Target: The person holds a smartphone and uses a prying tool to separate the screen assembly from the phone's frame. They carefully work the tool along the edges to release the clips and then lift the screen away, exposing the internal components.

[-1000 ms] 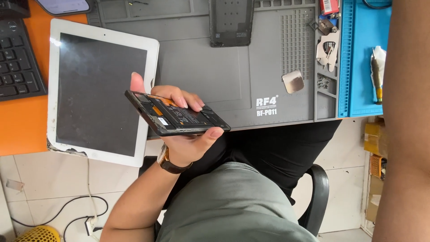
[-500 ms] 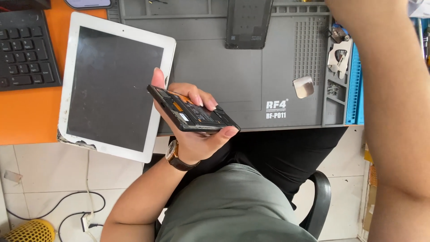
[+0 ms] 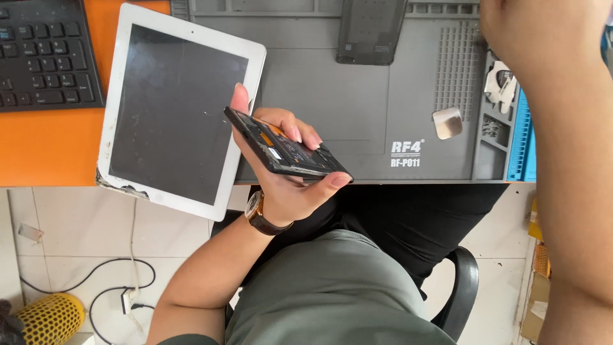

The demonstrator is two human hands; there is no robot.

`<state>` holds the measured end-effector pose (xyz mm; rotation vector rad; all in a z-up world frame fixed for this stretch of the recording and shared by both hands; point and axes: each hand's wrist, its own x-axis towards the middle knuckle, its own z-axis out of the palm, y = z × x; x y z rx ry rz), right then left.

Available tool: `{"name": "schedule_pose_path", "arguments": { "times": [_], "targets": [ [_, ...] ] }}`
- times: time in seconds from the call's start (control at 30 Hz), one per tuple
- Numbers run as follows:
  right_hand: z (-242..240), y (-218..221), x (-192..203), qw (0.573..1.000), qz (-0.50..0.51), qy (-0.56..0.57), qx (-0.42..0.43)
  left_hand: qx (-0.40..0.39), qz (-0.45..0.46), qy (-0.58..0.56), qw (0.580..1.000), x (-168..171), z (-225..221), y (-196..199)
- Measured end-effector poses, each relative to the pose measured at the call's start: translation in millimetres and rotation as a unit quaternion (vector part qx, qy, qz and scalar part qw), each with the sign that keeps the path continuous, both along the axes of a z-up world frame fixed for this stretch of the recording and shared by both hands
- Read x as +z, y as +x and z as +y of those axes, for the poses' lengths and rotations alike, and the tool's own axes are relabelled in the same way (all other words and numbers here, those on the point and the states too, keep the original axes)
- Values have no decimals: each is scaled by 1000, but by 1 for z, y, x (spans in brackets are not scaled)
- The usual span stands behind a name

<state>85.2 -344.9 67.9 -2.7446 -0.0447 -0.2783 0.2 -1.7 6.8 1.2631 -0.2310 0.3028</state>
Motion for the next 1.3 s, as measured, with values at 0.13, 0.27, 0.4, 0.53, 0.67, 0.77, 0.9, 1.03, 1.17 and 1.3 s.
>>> {"name": "schedule_pose_path", "arguments": {
  "times": [0.13, 0.27, 0.4, 0.53, 0.67, 0.77, 0.9, 1.03, 1.17, 1.3],
  "targets": [
    [77, -59, 32, 991, -7, 110, 79, 16, 25, 5, 1000, 0, 1, 0],
    [135, -115, 33, 956, -135, 186, 180, 32, 50, 4, 998, 3, -3, 1],
    [170, -132, 19, 939, -191, 198, 206, 32, 66, -3, 997, 0, -1, 0],
    [177, -139, 6, 946, -198, 183, 178, 39, 71, -20, 997, 0, -2, 0],
    [177, -142, 4, 954, -194, 162, 164, 40, 60, -15, 997, 0, 0, 2],
    [179, -144, 3, 954, -194, 163, 159, 32, 60, -18, 997, -5, 1, 0],
    [182, -144, 3, 951, -196, 179, 160, 26, 64, -12, 998, -2, 2, 0],
    [181, -145, 0, 953, -198, 167, 155, 24, 65, -2, 998, -1, 2, 1],
    [182, -139, -1, 947, -247, 88, 186, 27, 76, -13, 997, 2, -1, -1],
    [183, -135, -3, 942, -262, 79, 196, 30, 73, 7, 997, 5, 0, 0]
  ]
}}
